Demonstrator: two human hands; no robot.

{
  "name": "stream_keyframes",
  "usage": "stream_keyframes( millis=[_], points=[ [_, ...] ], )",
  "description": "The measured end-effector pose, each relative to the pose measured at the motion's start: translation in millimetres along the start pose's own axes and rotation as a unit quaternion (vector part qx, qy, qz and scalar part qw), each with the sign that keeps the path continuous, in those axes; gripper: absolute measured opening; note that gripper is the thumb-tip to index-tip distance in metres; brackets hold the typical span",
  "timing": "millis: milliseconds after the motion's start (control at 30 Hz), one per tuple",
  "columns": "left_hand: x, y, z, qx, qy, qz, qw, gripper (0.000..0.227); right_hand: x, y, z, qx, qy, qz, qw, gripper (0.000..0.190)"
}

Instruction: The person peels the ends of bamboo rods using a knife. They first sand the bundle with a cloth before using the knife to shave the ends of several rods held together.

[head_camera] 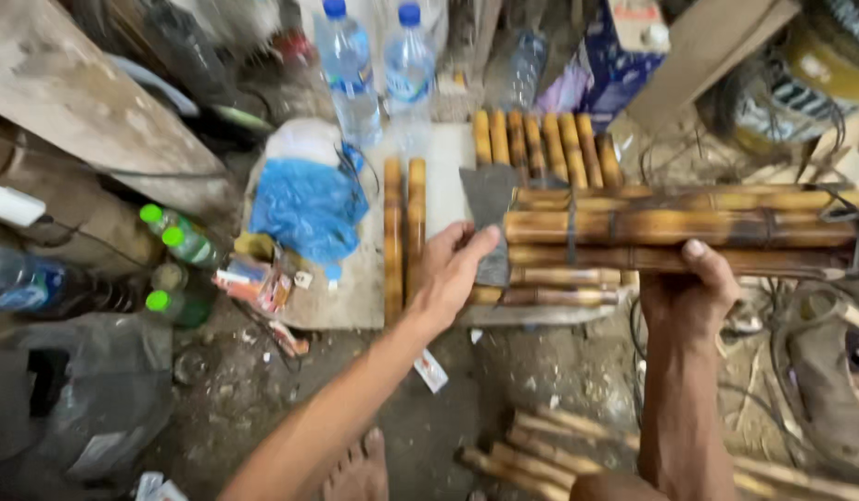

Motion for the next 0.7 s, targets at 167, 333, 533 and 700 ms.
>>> stream_keyframes(
  millis=[167, 333, 533, 700],
  points=[
    [-16.4, -10.9, -2.2, 0.031, 0.071, -0.103, 0.992, 0.026, 7.4, -18.8, -24.7, 0.136, 0.074, 0.029, 0.988, 0.052],
    [-49.6, -14.1, -6.0, 0.049, 0.12, -0.034, 0.991, 0.04, 5.7, -0.5, -29.5, 0.18, 0.063, 0.063, 0.98, 0.053],
    [-20.7, -19.3, 7.6, 0.018, 0.091, 0.005, 0.996, 0.034, 12.9, 11.8, -33.2, 0.179, 0.099, 0.03, 0.978, 0.061],
    [-32.5, -21.6, 2.7, 0.03, 0.084, -0.038, 0.995, 0.019, 16.4, 18.8, -32.6, 0.147, 0.086, 0.058, 0.984, 0.059]
  ],
)
Point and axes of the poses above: each hand's wrist, its own z-axis towards the middle knuckle, its own y-axis out of the back of the hand, x = y × z, the point moved 8 cm from there along z, towards the middle knuckle, and after that the axes turned 11 degrees about -y, right-handed, at the moved point
